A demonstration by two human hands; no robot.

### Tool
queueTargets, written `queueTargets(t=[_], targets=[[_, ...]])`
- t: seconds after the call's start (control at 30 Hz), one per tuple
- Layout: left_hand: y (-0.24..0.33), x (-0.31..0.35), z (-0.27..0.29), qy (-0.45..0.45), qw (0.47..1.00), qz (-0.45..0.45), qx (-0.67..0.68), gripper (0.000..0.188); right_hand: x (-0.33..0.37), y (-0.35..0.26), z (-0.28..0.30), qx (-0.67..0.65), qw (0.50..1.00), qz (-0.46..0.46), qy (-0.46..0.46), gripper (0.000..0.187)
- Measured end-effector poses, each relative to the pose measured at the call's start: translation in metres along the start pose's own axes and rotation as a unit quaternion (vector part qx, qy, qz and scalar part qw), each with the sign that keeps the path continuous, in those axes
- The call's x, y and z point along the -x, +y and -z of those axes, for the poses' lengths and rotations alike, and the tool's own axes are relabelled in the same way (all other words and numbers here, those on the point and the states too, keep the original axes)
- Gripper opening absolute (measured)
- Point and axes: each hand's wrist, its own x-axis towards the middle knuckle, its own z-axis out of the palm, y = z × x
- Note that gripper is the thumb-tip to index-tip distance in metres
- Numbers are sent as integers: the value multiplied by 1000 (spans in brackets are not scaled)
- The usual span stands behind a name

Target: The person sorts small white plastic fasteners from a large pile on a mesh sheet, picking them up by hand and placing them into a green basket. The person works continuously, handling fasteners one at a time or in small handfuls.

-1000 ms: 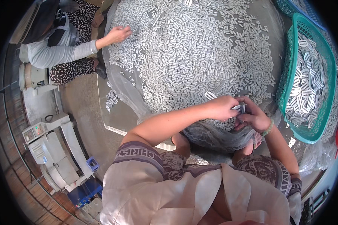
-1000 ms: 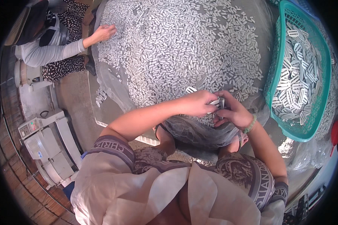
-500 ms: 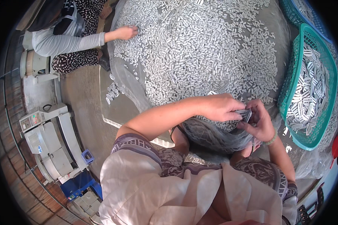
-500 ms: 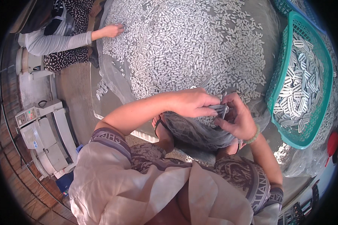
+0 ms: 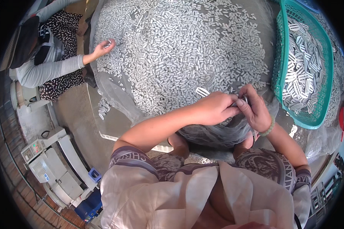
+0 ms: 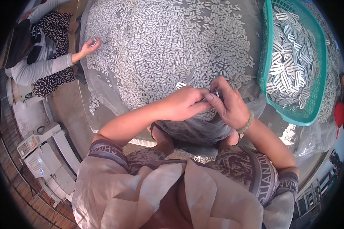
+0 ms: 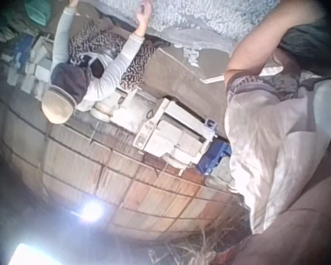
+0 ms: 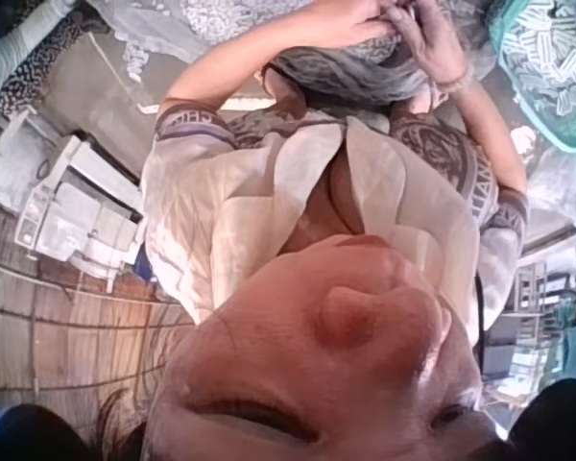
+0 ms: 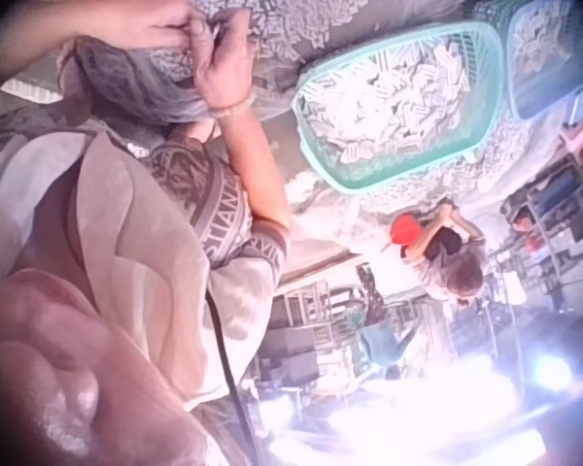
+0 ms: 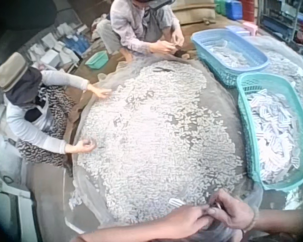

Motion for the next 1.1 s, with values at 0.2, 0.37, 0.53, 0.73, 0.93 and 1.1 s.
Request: queueTargets(t=[0.2,0.37,0.53,0.73,0.93,1.1], targets=[[11,10,10,-18,998,-60,-32,17,-1,-28,14,128,990,56,-32,16],[20,-1,-25,193,976,-88,45,11,-1,-22,10,45,988,27,143,14],[1,-24,-23,131,988,-62,56,17,-2,-9,28,31,997,-10,74,13],[17,-33,-7,120,975,21,184,22,-9,-14,25,55,985,13,165,14],[14,-45,-5,14,976,59,211,25,-3,-9,18,-53,982,-59,173,19],[5,-29,-1,-100,974,85,186,19,7,0,19,-46,998,-13,44,29]])
